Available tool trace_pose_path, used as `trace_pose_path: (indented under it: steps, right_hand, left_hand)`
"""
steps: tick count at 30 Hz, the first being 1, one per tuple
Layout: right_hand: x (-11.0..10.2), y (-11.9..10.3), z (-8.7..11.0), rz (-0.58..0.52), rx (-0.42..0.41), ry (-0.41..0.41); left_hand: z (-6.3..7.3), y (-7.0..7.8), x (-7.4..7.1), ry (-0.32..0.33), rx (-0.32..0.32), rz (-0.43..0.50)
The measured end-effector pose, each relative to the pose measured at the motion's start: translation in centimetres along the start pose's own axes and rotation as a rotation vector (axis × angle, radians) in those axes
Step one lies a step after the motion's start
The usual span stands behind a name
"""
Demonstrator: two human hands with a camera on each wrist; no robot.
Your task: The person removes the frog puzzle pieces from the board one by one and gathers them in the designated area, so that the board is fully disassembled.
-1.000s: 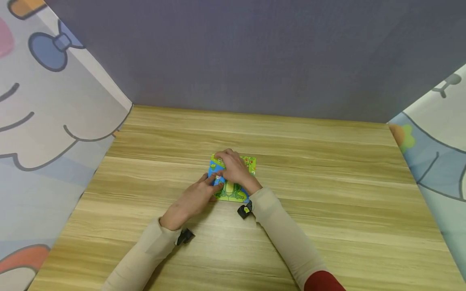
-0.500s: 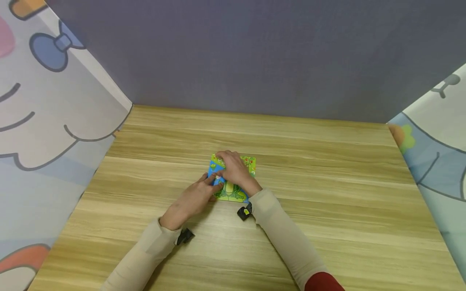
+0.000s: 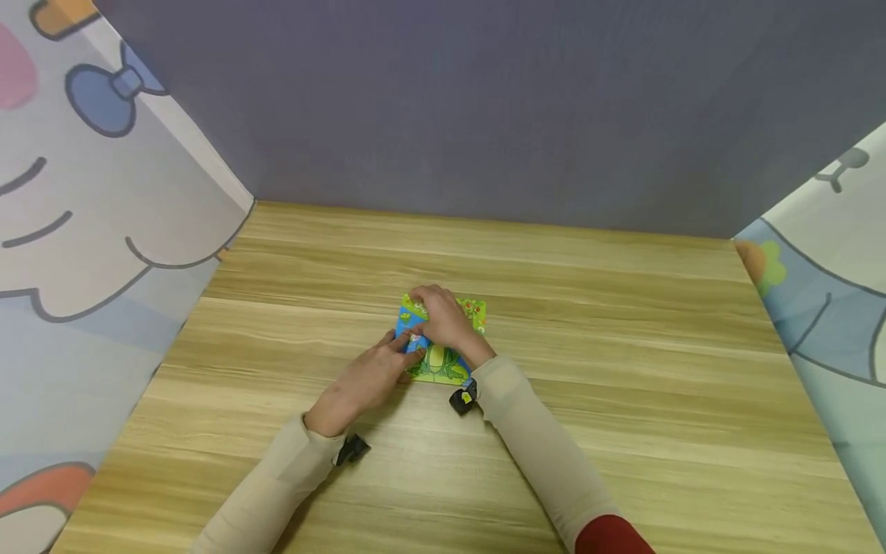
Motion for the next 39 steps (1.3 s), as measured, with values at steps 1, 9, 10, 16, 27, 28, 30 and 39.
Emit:
trace_pose_path:
  steps: [1,9,10,16,27,28,30,39]
  right_hand:
    - [0.03,0.09,-0.08,-0.005,0.004,-0.006]
    - [0.31,0.66,-0.38,-0.069,0.052,-0.034]
    - [0.26,0.71,-0.31,-0.078,0.057,-0.032]
    - [-0.14,0.29,-0.08,-0.019,-0.005,-0.001]
    - [0.42,0.08,-0.57,-0.001,-0.025,-0.099]
    - [0.5,0.13,-0.63,-0.012,-0.015,-0.112]
    - [0.64,0.28,-0.67,-0.03,0.008,-0.134]
    - [0.07,0.74,-0.9,-0.007,0.015,-0.088]
  left_hand:
    - [-0.01,0.0,0.06,-0.005,-0.001,0.004]
    - [-0.08,-0.09,0.14,-0.014,-0.014,0.016]
    - [-0.1,-0.08,0.14,-0.015,-0.015,0.015]
    - [-0.17,0.0,0.11,-0.018,-0.009,0.011]
    - [-0.04,0.16,-0.03,0.008,0.001,-0.011]
    - [-0.02,0.18,-0.04,0.007,0.002,-0.008]
    - [0.0,0.22,-0.02,0.001,0.002,-0.001]
    - [0.0,0.16,-0.03,-0.024,-0.003,0.023]
Point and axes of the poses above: each hand's wrist, its own z-axis away from the middle knuckle, its own x-axis out of the palm, y = z × x, the point moved 9 cm from there along -z, towards the middle knuckle, and after that the axes turned 14 degrees about -z, right-handed, at the moved point
